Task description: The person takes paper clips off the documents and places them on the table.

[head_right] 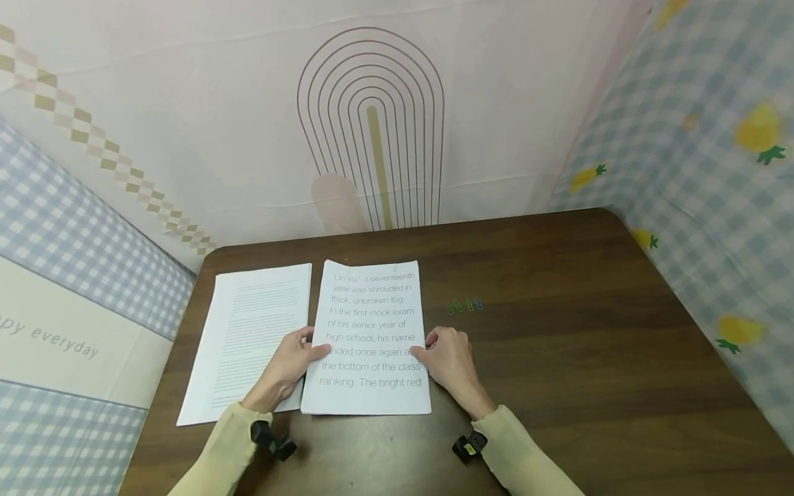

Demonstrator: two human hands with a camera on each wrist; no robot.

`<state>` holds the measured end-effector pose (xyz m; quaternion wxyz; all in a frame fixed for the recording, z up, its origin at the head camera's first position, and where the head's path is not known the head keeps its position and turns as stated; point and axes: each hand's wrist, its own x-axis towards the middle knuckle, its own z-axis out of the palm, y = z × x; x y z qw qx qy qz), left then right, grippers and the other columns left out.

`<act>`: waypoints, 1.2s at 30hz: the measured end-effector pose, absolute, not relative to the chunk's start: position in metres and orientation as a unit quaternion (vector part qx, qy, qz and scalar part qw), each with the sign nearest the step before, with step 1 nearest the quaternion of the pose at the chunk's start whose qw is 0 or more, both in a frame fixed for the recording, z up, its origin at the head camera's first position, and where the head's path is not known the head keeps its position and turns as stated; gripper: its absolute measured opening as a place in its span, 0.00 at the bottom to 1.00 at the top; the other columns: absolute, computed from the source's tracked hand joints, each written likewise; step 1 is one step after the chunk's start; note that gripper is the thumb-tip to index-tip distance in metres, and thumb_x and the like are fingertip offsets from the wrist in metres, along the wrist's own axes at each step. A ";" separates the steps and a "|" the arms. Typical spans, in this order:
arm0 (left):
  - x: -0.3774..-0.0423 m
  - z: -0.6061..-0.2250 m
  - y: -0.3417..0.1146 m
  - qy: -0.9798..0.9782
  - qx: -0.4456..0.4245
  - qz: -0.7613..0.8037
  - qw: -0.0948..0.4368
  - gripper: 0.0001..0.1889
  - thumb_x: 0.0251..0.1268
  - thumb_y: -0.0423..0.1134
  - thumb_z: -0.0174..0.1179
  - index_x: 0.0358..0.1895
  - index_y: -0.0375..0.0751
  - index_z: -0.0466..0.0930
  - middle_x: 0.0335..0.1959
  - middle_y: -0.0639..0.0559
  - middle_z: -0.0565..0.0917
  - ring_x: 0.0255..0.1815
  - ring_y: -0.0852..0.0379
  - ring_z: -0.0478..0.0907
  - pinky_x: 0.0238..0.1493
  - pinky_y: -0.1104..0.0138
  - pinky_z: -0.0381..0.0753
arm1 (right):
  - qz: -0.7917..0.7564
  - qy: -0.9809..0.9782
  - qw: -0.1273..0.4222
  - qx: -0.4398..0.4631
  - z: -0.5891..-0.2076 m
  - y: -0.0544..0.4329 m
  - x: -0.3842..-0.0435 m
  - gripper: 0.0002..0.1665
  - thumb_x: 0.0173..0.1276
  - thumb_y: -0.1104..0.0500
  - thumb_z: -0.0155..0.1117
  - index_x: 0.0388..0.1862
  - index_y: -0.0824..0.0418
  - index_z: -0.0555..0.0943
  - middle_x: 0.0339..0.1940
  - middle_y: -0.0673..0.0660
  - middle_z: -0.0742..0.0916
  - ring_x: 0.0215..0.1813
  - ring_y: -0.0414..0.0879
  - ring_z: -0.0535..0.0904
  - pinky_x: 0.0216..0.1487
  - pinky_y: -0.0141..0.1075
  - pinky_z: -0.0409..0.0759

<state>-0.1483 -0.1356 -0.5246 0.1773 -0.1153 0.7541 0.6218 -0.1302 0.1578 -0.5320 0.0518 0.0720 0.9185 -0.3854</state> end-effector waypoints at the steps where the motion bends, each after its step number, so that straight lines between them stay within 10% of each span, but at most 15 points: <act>1: -0.148 -0.525 -0.136 0.752 -0.116 0.625 0.176 0.22 0.78 0.26 0.61 0.71 0.28 0.75 0.43 0.35 0.94 0.36 0.51 0.94 0.38 0.62 0.93 | -0.387 0.918 0.052 0.072 -0.532 0.158 -0.130 0.14 0.65 0.57 0.83 0.35 0.66 0.88 0.27 0.57 0.90 0.27 0.44 0.81 0.30 0.34 0.76; 19: -0.121 -0.521 -0.135 0.745 -0.114 0.640 0.147 0.18 0.75 0.24 0.64 0.64 0.33 0.79 0.37 0.38 0.94 0.31 0.50 0.93 0.31 0.60 0.92 | -0.415 0.907 0.013 0.066 -0.501 0.169 -0.132 0.19 0.72 0.50 0.78 0.48 0.65 0.89 0.33 0.57 0.90 0.33 0.45 0.82 0.35 0.33 0.76; 36: -0.101 -0.522 -0.137 0.726 -0.092 0.658 0.176 0.16 0.75 0.23 0.63 0.62 0.31 0.79 0.41 0.37 0.95 0.36 0.48 0.95 0.37 0.60 0.94 | -0.530 0.846 -0.064 0.014 -0.491 0.185 -0.193 0.36 0.76 0.55 0.75 0.78 0.60 0.73 0.65 0.65 0.86 0.57 0.55 0.88 0.50 0.26 0.81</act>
